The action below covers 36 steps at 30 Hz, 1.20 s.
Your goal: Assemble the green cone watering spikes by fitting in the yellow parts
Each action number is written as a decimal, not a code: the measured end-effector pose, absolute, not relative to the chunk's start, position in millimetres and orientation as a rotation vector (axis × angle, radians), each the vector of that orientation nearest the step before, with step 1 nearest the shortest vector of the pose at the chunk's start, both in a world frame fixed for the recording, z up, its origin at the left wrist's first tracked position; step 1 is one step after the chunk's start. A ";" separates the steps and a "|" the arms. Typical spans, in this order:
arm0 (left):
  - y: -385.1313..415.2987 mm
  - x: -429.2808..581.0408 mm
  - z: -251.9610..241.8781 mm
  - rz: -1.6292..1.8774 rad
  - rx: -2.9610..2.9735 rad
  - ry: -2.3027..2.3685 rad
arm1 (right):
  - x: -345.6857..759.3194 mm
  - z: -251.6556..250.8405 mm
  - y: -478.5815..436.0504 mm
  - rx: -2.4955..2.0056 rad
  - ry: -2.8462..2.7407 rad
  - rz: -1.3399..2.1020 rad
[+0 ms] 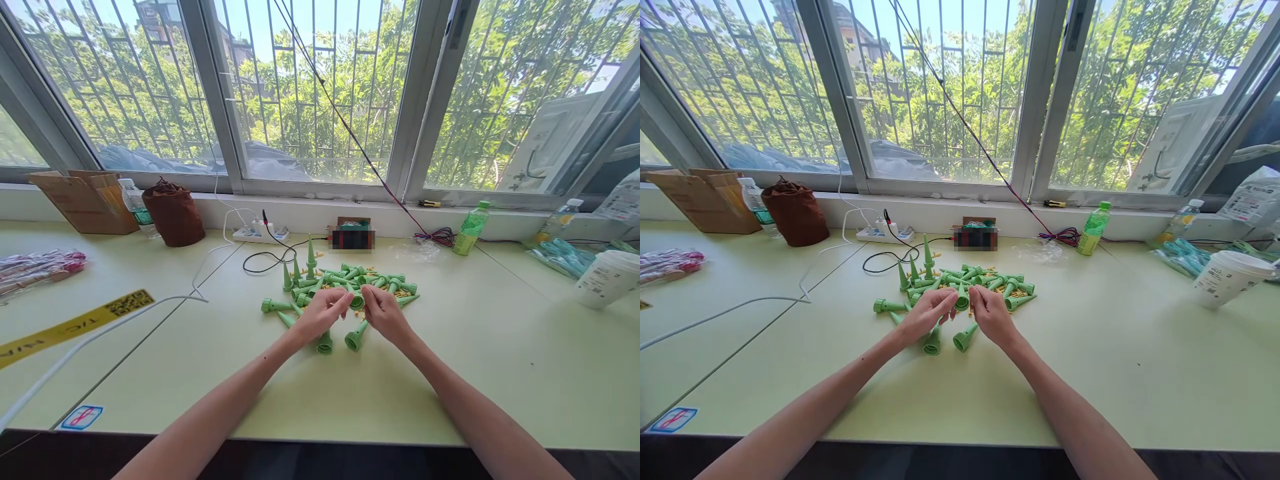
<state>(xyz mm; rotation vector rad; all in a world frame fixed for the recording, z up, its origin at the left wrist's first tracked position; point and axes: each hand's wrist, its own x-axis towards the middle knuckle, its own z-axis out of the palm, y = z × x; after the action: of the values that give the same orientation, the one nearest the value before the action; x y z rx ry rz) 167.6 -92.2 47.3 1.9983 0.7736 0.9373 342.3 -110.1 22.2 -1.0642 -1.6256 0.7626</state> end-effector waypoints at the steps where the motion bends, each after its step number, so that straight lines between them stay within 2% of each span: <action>1: -92.9 167.3 48.6 0.942 2.006 0.765 | 342.5 21.7 -109.7 -1.067 -1.618 0.765; 15: -95.3 165.5 52.1 0.918 2.133 0.679 | 344.0 23.1 -108.0 -1.065 -1.578 0.790; 30: -88.5 162.9 38.3 0.989 2.612 0.799 | 343.7 18.6 -102.4 -1.054 -1.509 0.939; 36: -88.1 171.7 38.0 1.198 2.233 1.005 | 345.5 19.7 -99.4 -1.042 -1.394 0.870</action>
<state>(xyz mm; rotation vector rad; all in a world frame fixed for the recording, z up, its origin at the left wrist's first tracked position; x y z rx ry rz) 171.7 -88.1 38.0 2.2331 1.0050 1.1978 345.5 -99.4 19.7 -1.0425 -1.3945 0.8696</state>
